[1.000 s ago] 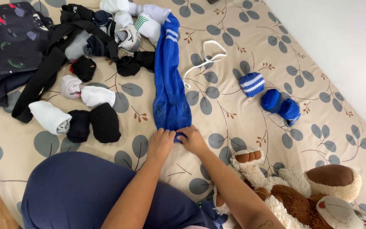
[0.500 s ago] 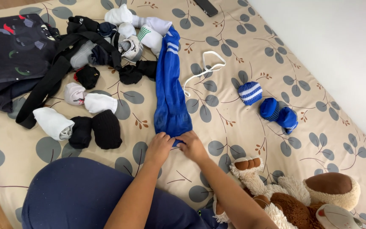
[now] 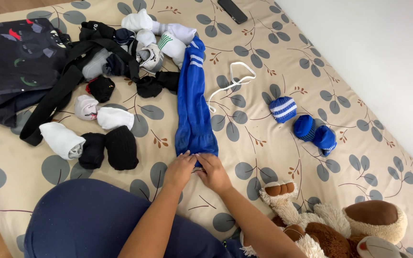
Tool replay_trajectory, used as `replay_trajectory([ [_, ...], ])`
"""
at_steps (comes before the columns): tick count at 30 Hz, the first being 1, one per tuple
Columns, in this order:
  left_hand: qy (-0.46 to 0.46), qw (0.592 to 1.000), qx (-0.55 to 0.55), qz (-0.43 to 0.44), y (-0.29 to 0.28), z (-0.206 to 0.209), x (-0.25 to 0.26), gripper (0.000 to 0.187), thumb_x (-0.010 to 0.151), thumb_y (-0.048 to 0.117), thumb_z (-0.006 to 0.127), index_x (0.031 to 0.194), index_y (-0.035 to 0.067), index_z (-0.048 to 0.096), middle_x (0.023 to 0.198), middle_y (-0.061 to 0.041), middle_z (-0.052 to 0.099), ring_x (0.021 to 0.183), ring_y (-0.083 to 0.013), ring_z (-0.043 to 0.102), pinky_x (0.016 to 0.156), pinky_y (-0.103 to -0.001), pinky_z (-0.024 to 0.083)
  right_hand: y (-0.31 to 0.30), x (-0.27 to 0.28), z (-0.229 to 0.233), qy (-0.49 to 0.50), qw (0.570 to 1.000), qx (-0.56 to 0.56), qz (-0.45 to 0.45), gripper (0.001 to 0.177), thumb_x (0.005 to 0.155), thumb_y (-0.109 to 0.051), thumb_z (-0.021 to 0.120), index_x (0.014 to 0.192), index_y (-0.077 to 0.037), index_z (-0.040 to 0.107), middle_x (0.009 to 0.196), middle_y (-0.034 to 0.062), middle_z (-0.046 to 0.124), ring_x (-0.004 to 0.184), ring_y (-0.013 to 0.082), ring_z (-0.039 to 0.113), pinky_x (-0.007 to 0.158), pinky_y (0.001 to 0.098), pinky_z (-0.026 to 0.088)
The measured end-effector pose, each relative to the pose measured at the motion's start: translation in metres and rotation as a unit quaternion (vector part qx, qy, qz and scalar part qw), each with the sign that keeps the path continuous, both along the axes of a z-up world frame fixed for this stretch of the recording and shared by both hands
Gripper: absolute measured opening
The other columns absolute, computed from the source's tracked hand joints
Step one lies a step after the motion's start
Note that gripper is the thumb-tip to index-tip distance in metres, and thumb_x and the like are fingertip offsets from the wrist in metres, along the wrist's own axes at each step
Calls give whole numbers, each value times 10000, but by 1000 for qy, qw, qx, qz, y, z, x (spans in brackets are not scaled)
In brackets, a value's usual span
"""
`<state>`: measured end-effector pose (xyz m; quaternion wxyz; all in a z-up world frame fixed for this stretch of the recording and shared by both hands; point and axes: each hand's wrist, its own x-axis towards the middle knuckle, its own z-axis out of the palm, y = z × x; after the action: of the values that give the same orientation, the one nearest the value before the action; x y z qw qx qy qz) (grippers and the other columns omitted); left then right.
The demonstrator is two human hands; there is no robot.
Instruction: The person sits on a bed and folds a pair of blue socks by hand. They turn the socks inside out, align them, fold them into a compact bundle, and place them on the bed. The process is repeated with a second pair of blue socks.
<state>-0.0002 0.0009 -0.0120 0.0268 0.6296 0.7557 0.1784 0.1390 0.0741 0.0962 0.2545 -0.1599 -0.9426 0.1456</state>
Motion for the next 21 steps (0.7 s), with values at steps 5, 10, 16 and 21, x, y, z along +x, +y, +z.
replay_trajectory([
  [5,45,992,-111,27,-27,62,26,720,989,326,625,1584,80,304,1661,-114,289,1548,-262,227,1277,-427,146,14,5,-26,-4,995,-88,-42,342,861,-113,790,1201,-138,772,1085,36,765,1091,213,701,969,316,562],
  [10,35,985,-165,20,-23,60,26,818,995,349,640,1625,73,196,1692,-126,230,1574,-251,170,1295,-420,38,40,3,-26,-37,969,-240,-38,241,838,-74,809,1061,-164,823,980,22,794,1019,229,721,931,350,583],
  [16,63,985,-159,37,-13,31,31,739,1011,346,580,1608,57,252,1673,-137,280,1555,-261,240,1298,-434,97,11,7,-18,0,1000,12,18,503,777,-130,841,1262,-68,724,1229,125,709,1225,304,632,1068,408,508],
  [21,110,977,-167,67,-19,36,44,701,1056,347,476,1621,44,192,1710,-152,163,1576,-289,158,1300,-452,29,17,7,-40,47,995,-86,-16,348,831,-89,801,1177,-117,780,1085,34,772,1137,240,689,1033,346,545],
])
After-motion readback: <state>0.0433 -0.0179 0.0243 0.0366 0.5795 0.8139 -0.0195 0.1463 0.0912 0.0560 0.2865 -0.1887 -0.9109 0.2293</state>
